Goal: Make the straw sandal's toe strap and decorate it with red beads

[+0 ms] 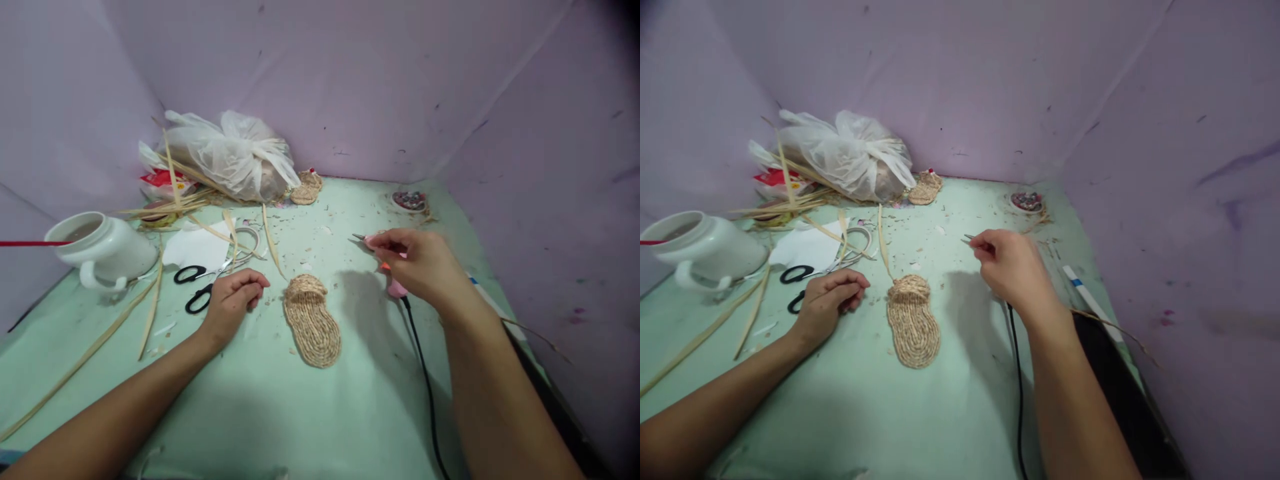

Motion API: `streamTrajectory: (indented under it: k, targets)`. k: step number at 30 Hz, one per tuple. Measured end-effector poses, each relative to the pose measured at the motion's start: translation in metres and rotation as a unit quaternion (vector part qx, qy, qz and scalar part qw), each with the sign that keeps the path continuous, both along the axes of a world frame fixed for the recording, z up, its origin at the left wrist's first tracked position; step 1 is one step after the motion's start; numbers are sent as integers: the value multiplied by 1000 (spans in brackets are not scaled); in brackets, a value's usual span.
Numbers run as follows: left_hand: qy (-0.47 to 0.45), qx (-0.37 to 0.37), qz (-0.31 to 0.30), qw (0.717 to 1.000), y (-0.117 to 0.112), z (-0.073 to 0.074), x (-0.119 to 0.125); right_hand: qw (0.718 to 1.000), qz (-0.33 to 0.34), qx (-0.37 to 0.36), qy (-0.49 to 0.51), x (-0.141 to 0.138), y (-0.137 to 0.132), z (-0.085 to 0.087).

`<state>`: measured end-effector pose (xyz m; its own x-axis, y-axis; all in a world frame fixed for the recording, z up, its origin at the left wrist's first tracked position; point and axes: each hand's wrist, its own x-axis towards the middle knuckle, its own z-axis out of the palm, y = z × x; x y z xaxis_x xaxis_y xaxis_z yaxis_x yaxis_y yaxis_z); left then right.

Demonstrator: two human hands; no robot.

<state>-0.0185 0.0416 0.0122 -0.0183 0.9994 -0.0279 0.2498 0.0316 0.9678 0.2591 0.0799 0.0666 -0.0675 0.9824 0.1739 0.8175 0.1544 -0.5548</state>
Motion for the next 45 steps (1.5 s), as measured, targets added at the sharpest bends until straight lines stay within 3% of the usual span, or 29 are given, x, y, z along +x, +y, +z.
streamTrajectory:
  k: [4,9,14,20,26,33,38,41,43,45]
  targets:
    - [35,12,-12,999,2,0,1,1000,-15,8,15,-1,0,2]
    - [78,14,-10,997,5,-6,5,998,-7,-51,-22,-16,1,-1]
    - [7,9,8,1000,10,-14,3,998,13,-66,-6,-22,4,-16]
    - [-71,-17,41,996,15,-11,7,997,41,-39,47,-21,6,-19]
    - [-25,-17,31,999,15,-13,6,994,11,-22,111,-24,4,-14]
    - [-17,0,13,1000,14,-13,7,968,-4,25,251,-34,4,-19]
    - [26,-6,3,1000,13,-10,7,971,-39,62,228,-36,0,-9]
    - [55,-38,-7,998,9,-4,6,995,-2,-40,91,-34,-6,-3]
    - [71,-86,-25,993,4,0,5,985,44,-166,-7,-35,-12,-1]
    - [78,-146,-48,985,-2,2,5,967,72,-240,-40,-40,-18,-3]
